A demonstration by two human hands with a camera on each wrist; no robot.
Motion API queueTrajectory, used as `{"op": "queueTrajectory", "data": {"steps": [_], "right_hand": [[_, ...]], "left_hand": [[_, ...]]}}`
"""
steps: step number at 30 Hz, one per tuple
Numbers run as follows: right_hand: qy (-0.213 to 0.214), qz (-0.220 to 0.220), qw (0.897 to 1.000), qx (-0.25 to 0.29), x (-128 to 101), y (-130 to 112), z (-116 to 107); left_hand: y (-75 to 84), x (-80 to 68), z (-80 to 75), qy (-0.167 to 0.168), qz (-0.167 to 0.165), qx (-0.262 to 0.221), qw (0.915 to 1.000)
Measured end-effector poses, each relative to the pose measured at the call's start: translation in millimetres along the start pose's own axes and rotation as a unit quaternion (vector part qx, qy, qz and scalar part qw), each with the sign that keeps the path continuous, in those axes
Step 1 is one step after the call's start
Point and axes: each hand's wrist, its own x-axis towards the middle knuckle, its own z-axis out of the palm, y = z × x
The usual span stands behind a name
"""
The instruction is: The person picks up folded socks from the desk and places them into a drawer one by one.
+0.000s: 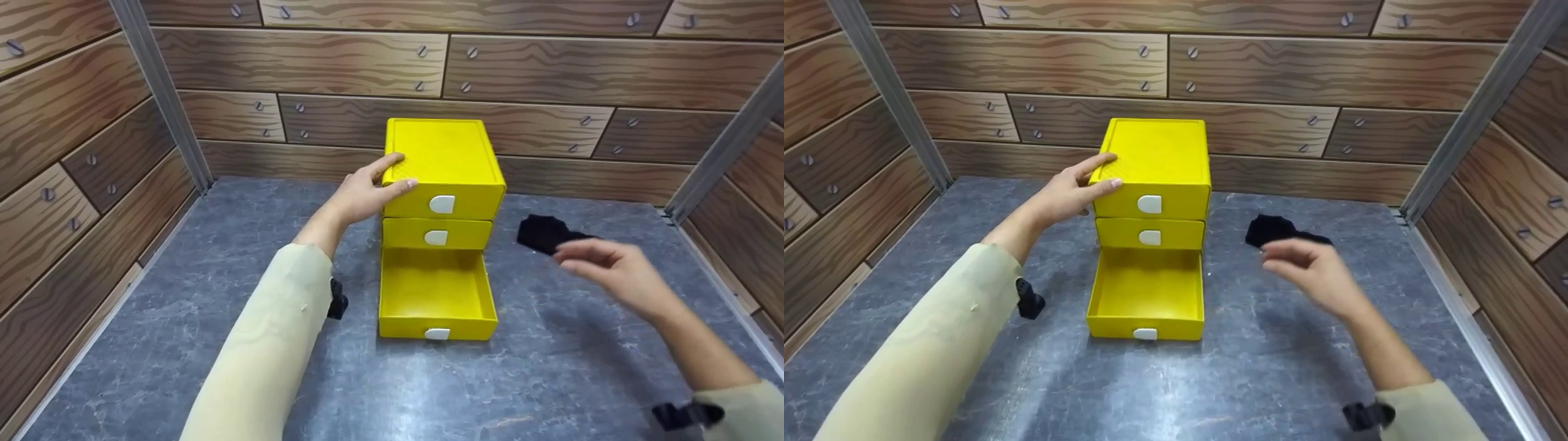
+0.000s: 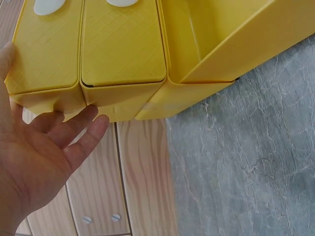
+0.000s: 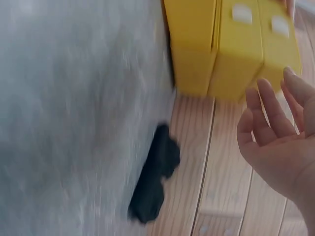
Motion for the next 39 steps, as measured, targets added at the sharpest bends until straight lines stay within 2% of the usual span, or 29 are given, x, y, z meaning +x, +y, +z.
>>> {"op": "queueTrajectory", "data": {"steps": [6,14,19,24,28,35,39], "right_hand": [[0.071,0.026,0.997,0.003,18,44,-31],[0.1,0.098,0.99,0.012,23,100,-65],[0.07,0.16,0.984,-0.024,28,129,-62],[0.019,0.209,0.977,-0.041,37,143,-53],[0.0,0.221,0.975,-0.031,40,148,-52],[-0.006,0.232,0.973,-0.004,42,151,-55],[-0.006,0.235,0.972,-0.016,43,151,-56]], "left_hand": [[-2.1,-1.5,1.1,0.001,-0.007,0.004,1.0],[0.8,1.5,7.0,-0.003,0.001,0.001,1.0],[-4.6,-3.1,5.9,-0.003,-0.013,0.002,0.9999],[-10.3,-7.0,2.4,0.0,-0.018,0.0,0.9998],[-9.2,-5.1,1.9,-0.001,-0.013,-0.002,0.9999],[-2.3,0.1,1.0,0.002,-0.007,0.003,1.0],[0.7,1.6,-1.1,0.003,-0.003,0.003,1.0]]}}
